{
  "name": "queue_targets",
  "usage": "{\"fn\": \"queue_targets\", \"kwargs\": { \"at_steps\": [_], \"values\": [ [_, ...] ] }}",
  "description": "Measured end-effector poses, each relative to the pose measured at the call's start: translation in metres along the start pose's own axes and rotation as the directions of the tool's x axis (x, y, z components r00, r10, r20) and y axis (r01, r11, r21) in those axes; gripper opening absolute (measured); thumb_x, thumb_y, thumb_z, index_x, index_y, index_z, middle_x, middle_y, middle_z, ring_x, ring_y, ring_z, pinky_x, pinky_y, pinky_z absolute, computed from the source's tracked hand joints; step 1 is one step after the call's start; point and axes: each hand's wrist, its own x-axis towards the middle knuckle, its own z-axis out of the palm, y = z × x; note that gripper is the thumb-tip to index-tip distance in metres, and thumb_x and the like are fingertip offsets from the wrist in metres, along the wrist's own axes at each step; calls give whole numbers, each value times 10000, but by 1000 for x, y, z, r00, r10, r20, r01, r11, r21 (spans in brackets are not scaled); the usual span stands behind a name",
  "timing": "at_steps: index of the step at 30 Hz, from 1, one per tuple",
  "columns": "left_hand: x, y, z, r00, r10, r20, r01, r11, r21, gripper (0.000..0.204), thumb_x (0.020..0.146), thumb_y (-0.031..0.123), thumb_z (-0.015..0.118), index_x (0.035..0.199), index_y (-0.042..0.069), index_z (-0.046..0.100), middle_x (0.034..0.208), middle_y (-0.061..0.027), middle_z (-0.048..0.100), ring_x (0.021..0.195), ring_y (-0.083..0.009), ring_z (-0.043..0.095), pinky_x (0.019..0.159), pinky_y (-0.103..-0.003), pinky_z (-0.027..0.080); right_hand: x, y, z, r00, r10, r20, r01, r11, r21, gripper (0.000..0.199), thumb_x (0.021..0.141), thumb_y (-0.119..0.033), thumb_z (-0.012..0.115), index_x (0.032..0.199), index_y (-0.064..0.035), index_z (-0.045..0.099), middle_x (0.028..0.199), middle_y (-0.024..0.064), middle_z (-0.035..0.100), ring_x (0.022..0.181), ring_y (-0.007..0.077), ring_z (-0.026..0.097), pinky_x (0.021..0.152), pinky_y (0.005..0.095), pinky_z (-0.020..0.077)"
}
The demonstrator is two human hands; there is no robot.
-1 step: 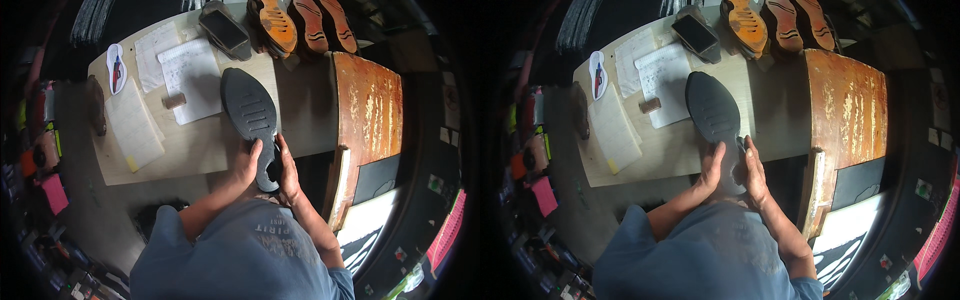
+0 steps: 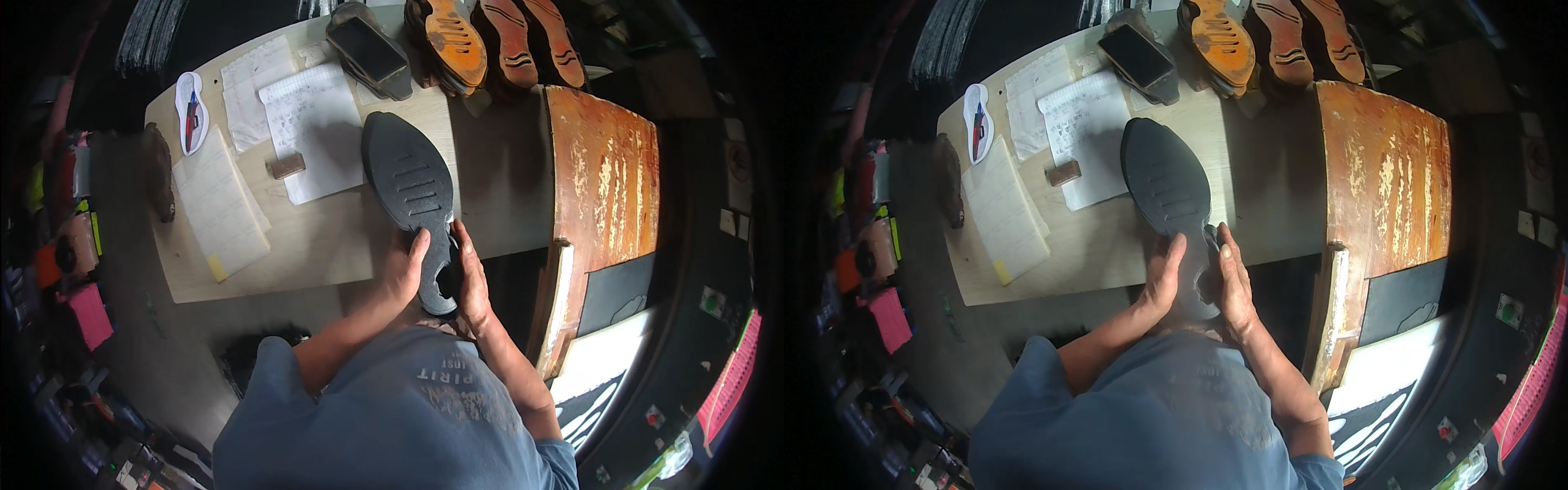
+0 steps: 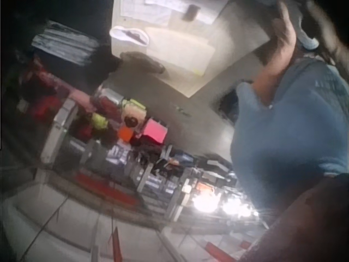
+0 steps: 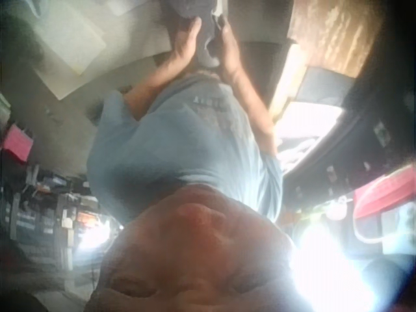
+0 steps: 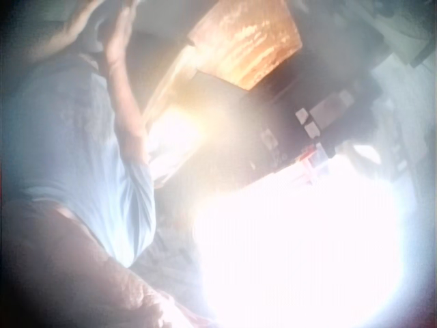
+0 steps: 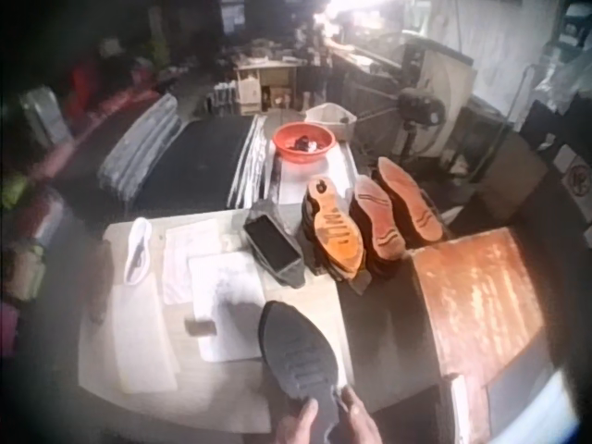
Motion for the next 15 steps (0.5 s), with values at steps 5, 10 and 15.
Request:
{"fn": "queue_targets", "kwargs": {
  "at_steps": [5,10,15],
  "values": [
    [0,0,-7,989,-134,-56,142,974,178,679,1074,392,663,1560,-8,411,1446,-164,603,1340,-263,575,1148,-385,440,-7,11,-4,997,18,-74,-5,985,173,783,1137,-551,409,1671,15,327,1719,189,360,1603,289,310,1319,400,197],
    [-4,-30,-26,997,-21,-72,34,984,175,754,1101,382,617,1663,11,278,1612,-228,461,1508,-301,421,1250,-400,330,-15,37,-19,986,79,-150,-23,938,345,778,1136,-582,402,1628,21,383,1626,200,458,1530,309,410,1284,448,296],
    [-30,-87,-69,956,195,-220,-67,874,481,617,1151,370,466,1620,-17,364,1583,-327,468,1417,-472,524,1156,-459,476,-23,65,-48,987,-22,-159,74,941,330,679,1127,-603,435,1487,-36,537,1395,122,630,1378,258,547,1219,434,353]
  ]
}}
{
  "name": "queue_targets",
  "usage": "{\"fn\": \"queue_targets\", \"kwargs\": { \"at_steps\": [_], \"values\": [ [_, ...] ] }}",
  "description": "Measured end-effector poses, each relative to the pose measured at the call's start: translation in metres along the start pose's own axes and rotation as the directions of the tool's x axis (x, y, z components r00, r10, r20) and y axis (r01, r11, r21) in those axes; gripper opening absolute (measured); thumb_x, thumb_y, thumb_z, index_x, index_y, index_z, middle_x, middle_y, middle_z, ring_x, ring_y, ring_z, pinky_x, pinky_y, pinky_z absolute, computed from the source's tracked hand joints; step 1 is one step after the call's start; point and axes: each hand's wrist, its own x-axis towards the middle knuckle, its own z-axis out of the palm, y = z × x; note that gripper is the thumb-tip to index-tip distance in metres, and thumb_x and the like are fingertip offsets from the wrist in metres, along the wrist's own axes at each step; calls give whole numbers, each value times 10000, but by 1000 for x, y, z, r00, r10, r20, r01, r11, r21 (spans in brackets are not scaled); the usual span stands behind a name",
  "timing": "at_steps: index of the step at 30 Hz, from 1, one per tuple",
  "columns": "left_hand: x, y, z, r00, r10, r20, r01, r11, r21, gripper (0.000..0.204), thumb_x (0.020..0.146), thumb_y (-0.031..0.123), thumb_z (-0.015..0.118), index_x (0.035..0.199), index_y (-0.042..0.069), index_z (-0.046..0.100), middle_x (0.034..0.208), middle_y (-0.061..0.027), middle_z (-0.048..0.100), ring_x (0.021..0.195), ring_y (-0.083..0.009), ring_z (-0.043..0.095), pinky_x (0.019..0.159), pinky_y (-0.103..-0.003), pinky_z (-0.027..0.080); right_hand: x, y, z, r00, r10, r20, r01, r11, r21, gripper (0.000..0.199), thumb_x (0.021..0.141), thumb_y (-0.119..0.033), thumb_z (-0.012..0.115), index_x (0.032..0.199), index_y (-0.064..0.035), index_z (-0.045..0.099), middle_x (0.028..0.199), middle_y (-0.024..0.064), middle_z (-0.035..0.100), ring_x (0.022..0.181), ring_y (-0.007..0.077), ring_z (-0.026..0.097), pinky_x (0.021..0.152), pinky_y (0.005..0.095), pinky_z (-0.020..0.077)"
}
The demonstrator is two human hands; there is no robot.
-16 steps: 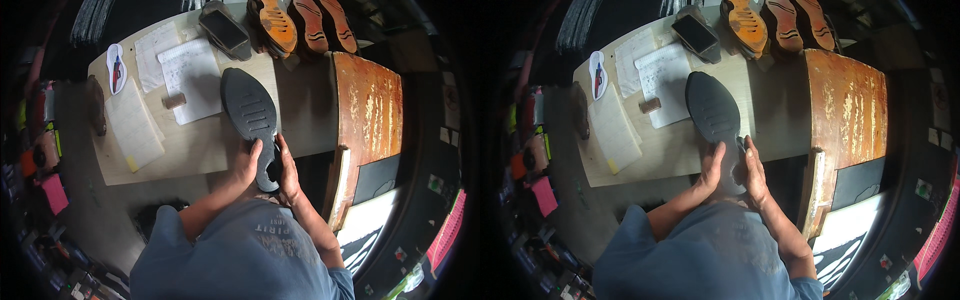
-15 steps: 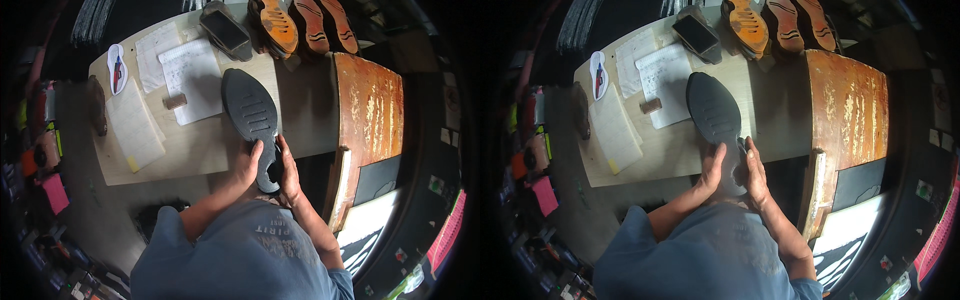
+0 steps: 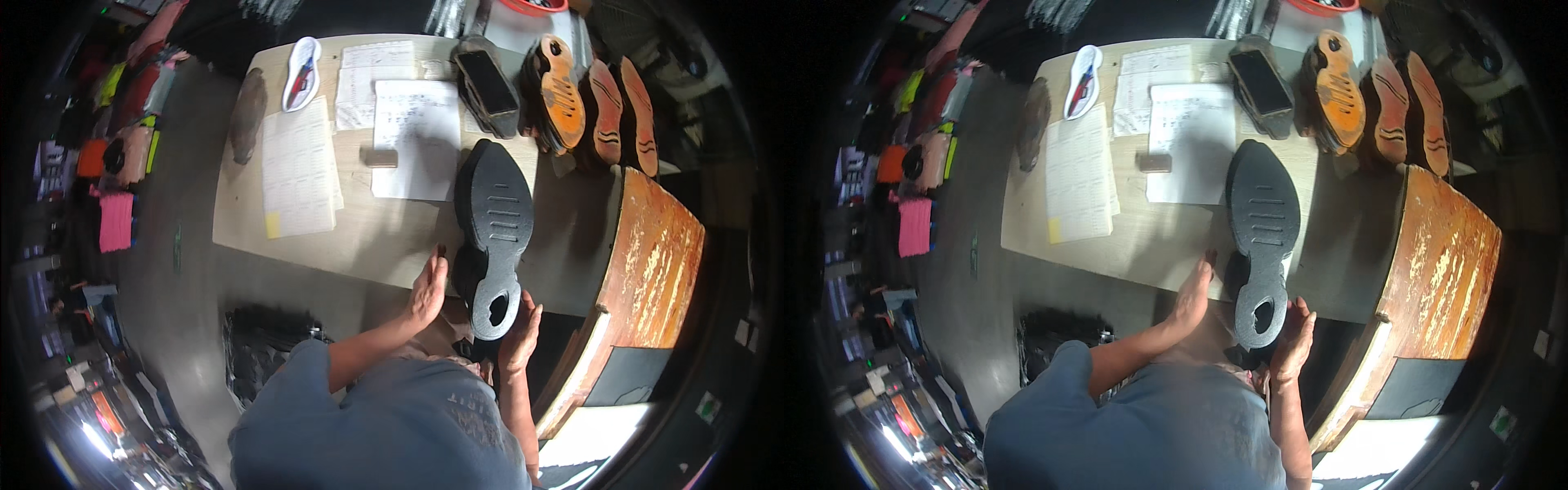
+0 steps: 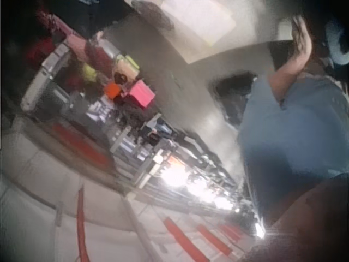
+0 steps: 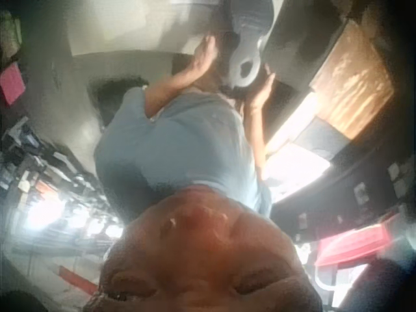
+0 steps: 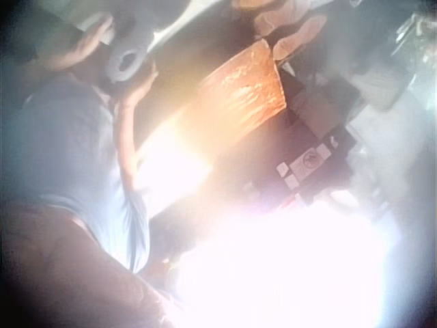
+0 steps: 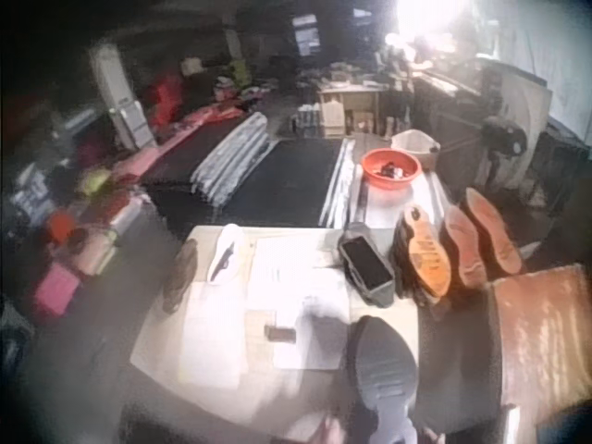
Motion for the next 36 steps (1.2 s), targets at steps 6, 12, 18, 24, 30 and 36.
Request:
{"fn": "queue_targets", "kwargs": {
  "at_steps": [6,12,18,24,30,36],
  "values": [
    [-72,-12,-18,834,-402,378,423,906,31,582,1155,460,445,1416,-27,626,1315,-164,748,1218,-250,716,1059,-395,546,-20,-7,-38,993,92,-80,-101,988,-117,587,1117,-572,500,1441,-92,602,1317,68,699,1287,209,621,1145,434,412],
    [-122,46,25,822,-112,559,-62,957,284,336,1116,275,589,1312,27,701,1183,-159,788,1077,-255,767,939,-387,597,-96,-50,-44,994,-108,-3,99,918,-384,324,1094,-209,644,1332,3,700,1105,78,771,1051,154,708,991,309,545],
    [-160,121,110,630,360,687,-373,917,-139,230,1079,112,619,1260,5,713,1105,-154,794,1004,-213,764,849,-343,597,-220,-86,-111,768,-638,64,432,441,-787,249,995,-132,711,1213,-12,720,1062,182,713,985,360,706,863,431,570],
    [-246,177,207,185,516,836,-564,753,-340,257,1039,58,637,1274,-27,699,1163,-162,769,1083,-278,743,948,-381,576,-360,-75,-217,318,-892,-321,201,395,-897,213,954,-33,710,1161,13,720,1052,188,736,966,346,728,868,402,578],
    [-337,167,299,-194,561,805,-656,535,-532,477,982,158,725,1404,-37,618,1487,-297,575,1420,-462,513,1195,-515,413,-505,-22,-321,-134,-845,-518,-316,531,-786,236,963,-82,719,1179,11,711,1130,192,719,1065,367,694,952,430,556],
    [-371,138,316,-348,516,783,-857,164,-489,575,988,220,719,1487,-12,553,1652,-356,359,1563,-543,281,1284,-612,231,-532,52,-352,-253,-835,-488,-632,525,-570,343,953,-175,718,1239,14,701,1340,197,631,1250,409,582,1077,488,486]
  ]
}}
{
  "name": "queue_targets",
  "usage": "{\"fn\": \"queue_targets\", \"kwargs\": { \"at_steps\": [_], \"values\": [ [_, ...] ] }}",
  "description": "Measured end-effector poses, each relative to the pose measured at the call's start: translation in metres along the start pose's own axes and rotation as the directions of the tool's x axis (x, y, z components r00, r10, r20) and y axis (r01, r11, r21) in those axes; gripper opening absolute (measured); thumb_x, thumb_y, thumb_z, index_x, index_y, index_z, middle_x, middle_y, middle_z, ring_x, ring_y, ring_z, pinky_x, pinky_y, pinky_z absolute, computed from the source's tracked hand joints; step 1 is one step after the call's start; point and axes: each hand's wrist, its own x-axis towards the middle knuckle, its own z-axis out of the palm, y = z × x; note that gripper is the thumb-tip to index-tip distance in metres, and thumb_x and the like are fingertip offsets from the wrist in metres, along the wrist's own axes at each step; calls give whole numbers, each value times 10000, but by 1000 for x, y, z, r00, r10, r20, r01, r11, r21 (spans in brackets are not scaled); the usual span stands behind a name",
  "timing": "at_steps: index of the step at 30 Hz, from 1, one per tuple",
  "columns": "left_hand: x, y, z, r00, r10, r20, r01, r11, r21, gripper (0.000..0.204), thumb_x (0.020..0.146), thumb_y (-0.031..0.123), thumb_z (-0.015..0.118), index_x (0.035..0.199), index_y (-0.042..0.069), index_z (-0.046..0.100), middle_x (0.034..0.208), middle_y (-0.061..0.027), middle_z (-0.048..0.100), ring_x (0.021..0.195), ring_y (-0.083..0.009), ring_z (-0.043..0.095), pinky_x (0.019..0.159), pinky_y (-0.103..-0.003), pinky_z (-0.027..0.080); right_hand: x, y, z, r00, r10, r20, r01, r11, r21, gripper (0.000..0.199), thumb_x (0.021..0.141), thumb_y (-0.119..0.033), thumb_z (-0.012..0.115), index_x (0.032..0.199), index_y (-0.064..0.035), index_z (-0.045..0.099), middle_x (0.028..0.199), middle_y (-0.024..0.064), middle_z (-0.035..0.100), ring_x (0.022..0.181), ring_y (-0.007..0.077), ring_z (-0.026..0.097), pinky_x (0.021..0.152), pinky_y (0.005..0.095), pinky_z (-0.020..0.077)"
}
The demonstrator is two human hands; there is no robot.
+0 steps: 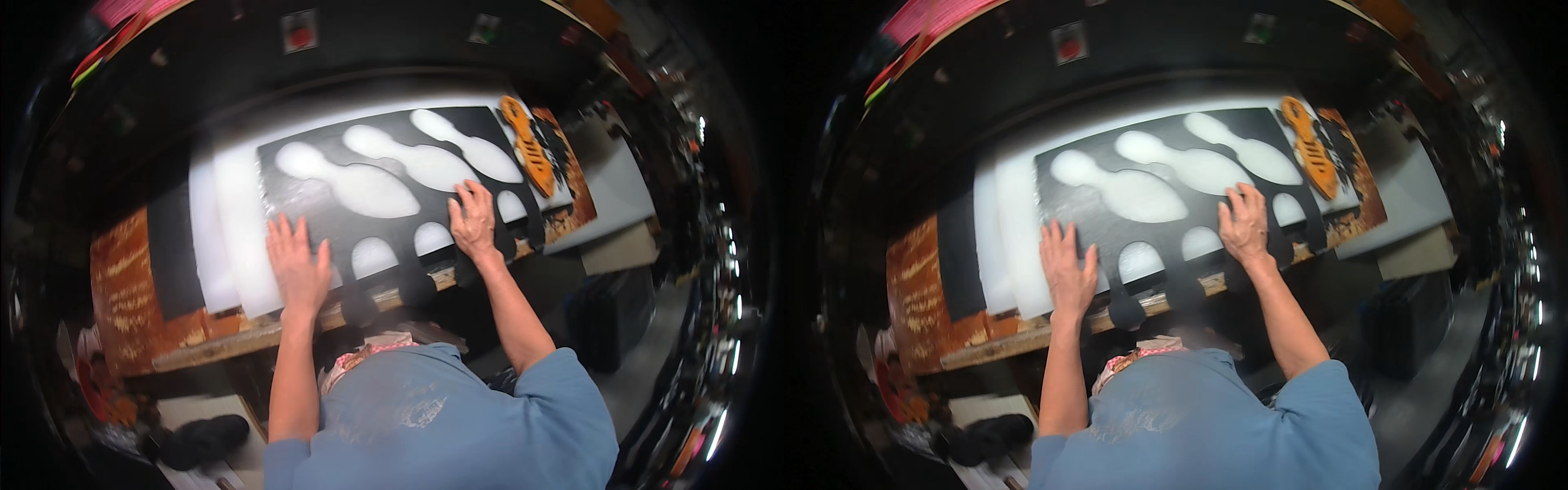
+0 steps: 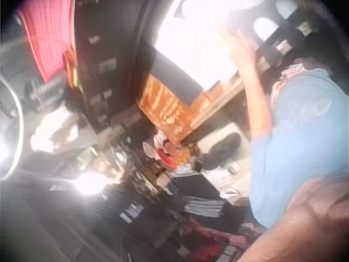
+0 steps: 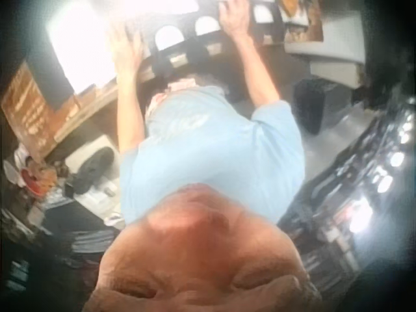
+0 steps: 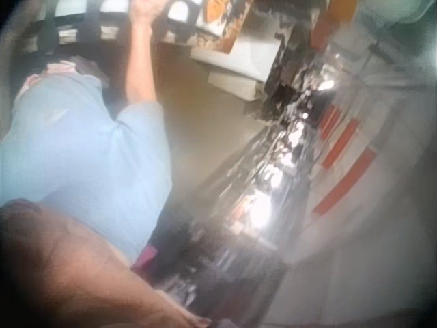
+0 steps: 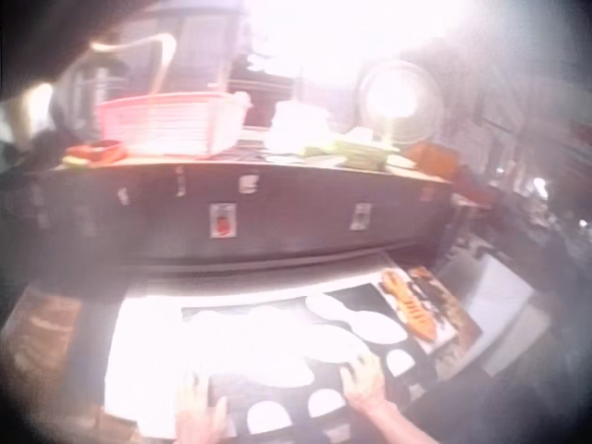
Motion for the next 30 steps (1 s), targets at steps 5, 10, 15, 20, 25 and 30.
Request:
{"fn": "queue_targets", "kwargs": {
  "at_steps": [5,10,15,20,25,30],
  "values": [
    [-3,-8,-1,1000,-9,-9,9,1000,-15,561,978,199,734,1475,-4,571,1658,-358,347,1561,-547,286,1282,-616,235,-6,-1,8,993,104,-56,-101,993,59,306,929,-172,726,1180,3,739,1329,177,653,1258,395,590,1075,483,489],
    [-5,-11,5,998,-60,-19,61,998,34,571,969,204,747,1479,16,573,1664,-356,339,1570,-538,278,1285,-614,226,-1,-6,3,991,126,-41,-124,990,66,299,920,-183,735,1170,-19,740,1314,170,652,1255,386,586,1076,475,480],
    [-4,-18,6,1000,-20,-24,21,997,72,560,978,196,743,1490,40,575,1672,-321,364,1566,-525,301,1287,-601,231,10,31,-32,988,58,141,-100,943,316,418,867,-217,835,1211,-7,725,1335,184,661,1230,383,623,1076,451,513],
    [-2,-19,9,997,-30,-73,37,995,92,530,993,138,716,1482,-4,569,1648,-278,431,1545,-490,355,1271,-563,300,59,158,-90,973,229,31,-217,950,-227,888,794,-431,894,1479,17,550,1568,299,439,1407,445,474,1193,527,416],
    [2,-13,11,995,-61,-85,74,984,165,515,1007,116,697,1493,11,565,1640,-230,466,1528,-452,405,1257,-532,340,73,239,-92,891,239,385,-215,971,-107,1121,754,-527,896,1615,-6,403,1653,322,322,1522,499,348,1267,542,357],
    [1,-11,10,991,-101,-91,116,976,184,478,1028,129,682,1485,25,587,1623,-211,497,1522,-426,431,1252,-512,356,94,252,-84,888,184,421,-215,976,26,1082,687,-479,909,1586,-40,497,1663,322,335,1530,486,356,1270,526,346]
  ]
}}
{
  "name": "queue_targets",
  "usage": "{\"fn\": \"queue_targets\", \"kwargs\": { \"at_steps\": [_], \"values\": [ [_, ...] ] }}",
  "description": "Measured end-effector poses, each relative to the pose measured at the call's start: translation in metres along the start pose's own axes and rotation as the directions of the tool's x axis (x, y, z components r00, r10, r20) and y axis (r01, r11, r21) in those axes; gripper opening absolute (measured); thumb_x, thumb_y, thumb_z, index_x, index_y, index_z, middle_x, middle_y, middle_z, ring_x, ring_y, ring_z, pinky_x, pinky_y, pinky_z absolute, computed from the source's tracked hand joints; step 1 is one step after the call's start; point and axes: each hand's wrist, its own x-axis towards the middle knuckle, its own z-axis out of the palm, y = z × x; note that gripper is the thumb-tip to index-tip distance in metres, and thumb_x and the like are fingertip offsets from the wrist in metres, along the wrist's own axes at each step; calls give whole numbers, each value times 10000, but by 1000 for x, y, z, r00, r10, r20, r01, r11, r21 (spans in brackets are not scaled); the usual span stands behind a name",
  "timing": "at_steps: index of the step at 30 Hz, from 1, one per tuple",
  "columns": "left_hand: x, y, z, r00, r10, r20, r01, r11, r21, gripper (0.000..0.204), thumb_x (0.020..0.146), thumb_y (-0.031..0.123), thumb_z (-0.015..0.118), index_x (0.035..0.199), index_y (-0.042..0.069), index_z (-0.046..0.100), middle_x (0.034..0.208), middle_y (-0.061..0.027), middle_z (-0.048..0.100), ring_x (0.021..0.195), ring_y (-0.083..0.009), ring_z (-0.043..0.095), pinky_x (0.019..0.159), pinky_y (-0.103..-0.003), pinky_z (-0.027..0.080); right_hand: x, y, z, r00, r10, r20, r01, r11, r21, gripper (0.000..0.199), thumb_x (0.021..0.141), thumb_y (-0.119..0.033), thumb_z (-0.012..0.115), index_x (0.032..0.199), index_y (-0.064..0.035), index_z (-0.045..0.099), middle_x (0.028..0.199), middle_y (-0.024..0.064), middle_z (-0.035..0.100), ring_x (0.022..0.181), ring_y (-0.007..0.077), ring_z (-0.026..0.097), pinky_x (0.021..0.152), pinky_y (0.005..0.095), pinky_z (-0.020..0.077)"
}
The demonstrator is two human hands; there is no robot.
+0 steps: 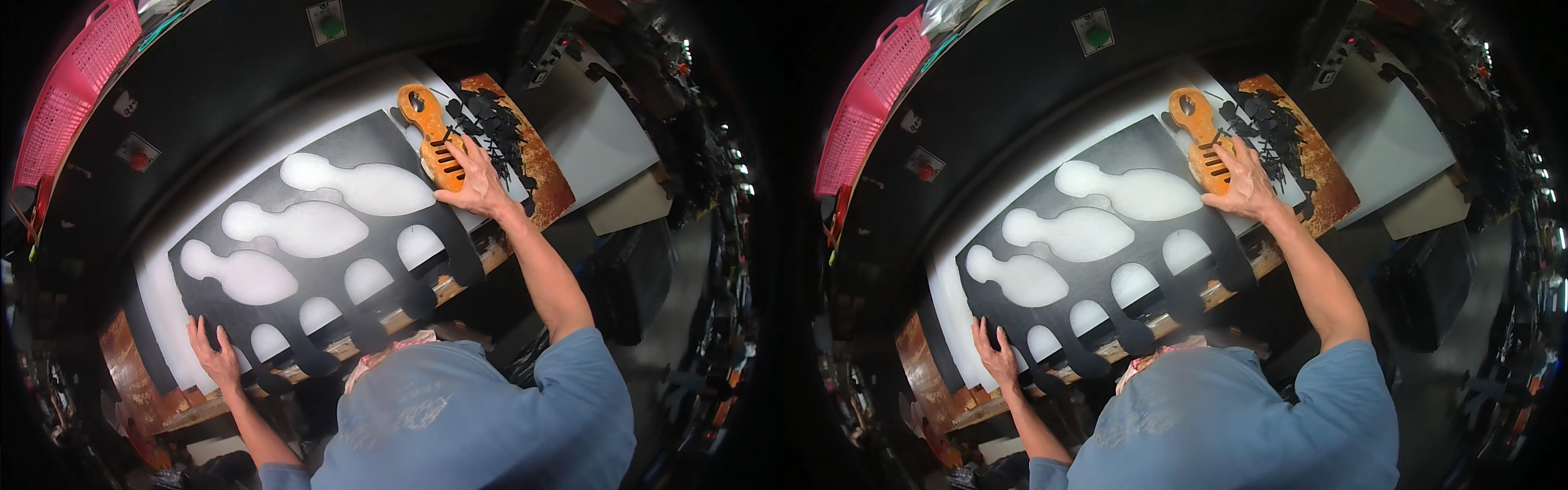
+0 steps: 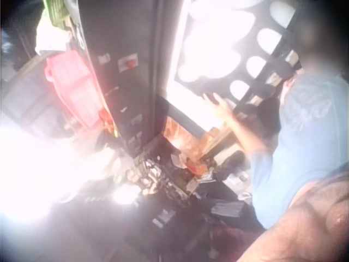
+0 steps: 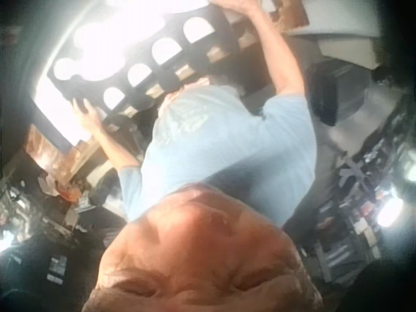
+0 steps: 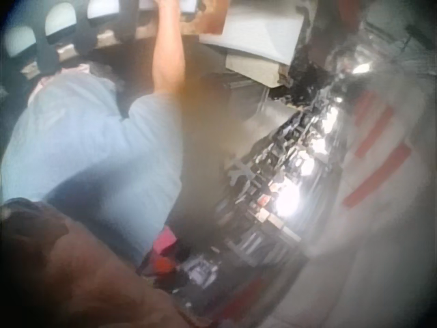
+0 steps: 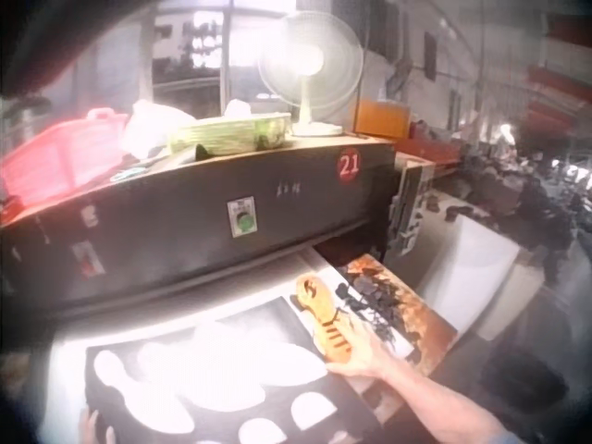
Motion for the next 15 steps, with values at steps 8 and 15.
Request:
{"fn": "queue_targets", "kwargs": {
  "at_steps": [8,15],
  "values": [
    [1,-6,2,1000,-23,-21,24,1000,17,460,1033,106,684,1476,23,597,1606,-199,524,1504,-385,473,1246,-477,374,-11,-22,-24,987,-143,-80,163,909,385,923,653,-350,829,1499,-59,600,1570,333,402,1422,504,438,1129,638,474],
    [1,-12,1,1000,-17,-12,17,999,30,453,1044,107,666,1478,4,591,1593,-212,534,1483,-375,495,1247,-463,372,-8,-63,33,873,-474,-118,487,825,288,775,772,-387,812,1436,-21,650,1475,362,477,1318,516,504,1147,577,450]
  ]
}}
